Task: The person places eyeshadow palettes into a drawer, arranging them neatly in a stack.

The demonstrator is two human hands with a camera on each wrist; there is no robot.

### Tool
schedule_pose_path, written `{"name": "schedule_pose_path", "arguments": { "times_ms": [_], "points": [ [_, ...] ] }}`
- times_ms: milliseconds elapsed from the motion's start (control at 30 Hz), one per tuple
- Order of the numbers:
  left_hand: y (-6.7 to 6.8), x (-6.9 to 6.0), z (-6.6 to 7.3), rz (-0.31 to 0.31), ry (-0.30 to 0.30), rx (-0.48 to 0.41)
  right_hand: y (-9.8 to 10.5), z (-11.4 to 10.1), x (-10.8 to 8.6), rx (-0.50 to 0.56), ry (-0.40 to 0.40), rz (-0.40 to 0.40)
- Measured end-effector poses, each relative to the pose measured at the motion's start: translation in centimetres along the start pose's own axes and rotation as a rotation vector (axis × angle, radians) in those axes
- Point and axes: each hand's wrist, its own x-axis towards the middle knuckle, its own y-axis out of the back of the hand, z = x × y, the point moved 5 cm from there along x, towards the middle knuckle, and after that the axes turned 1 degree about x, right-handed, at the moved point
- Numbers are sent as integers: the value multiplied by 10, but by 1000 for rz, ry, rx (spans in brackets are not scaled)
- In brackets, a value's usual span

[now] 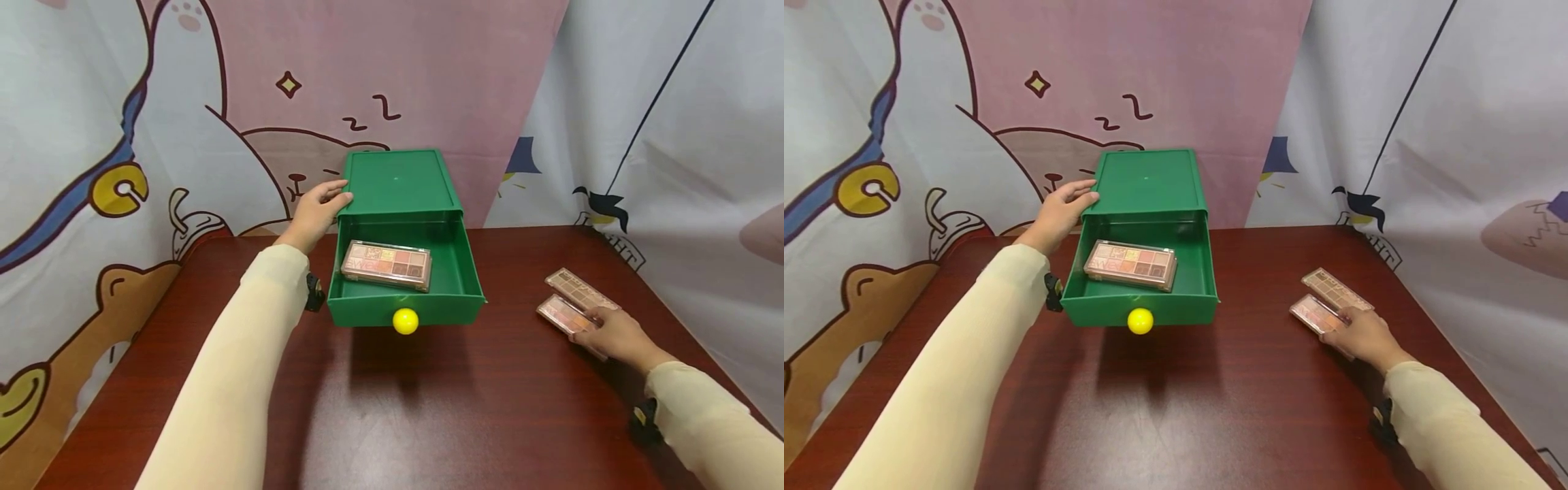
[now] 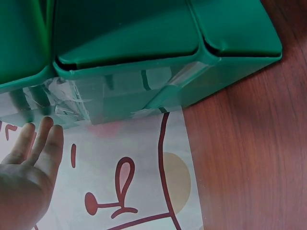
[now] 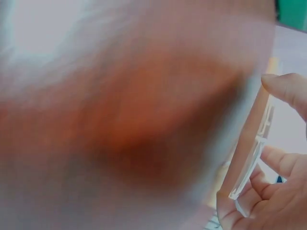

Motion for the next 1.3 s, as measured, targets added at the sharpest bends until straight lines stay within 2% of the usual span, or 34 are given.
{"name": "schedule_pose_path", "arguments": {
  "times_ms": [300, 633, 1000, 1300],
  "points": [
    [0, -3, -2, -7, -1, 7, 22, -39, 12, 147, -37, 5],
    [2, -3, -5, -2, -1, 10, 56, -101, 34, 247, 73, 107],
    [-1, -4, 1, -18, 12, 0, 105, -187, 39, 266, 128, 108],
    [-1, -3, 4, -6, 11, 2, 128, -252, 38, 236, 238, 66]
  ]
}}
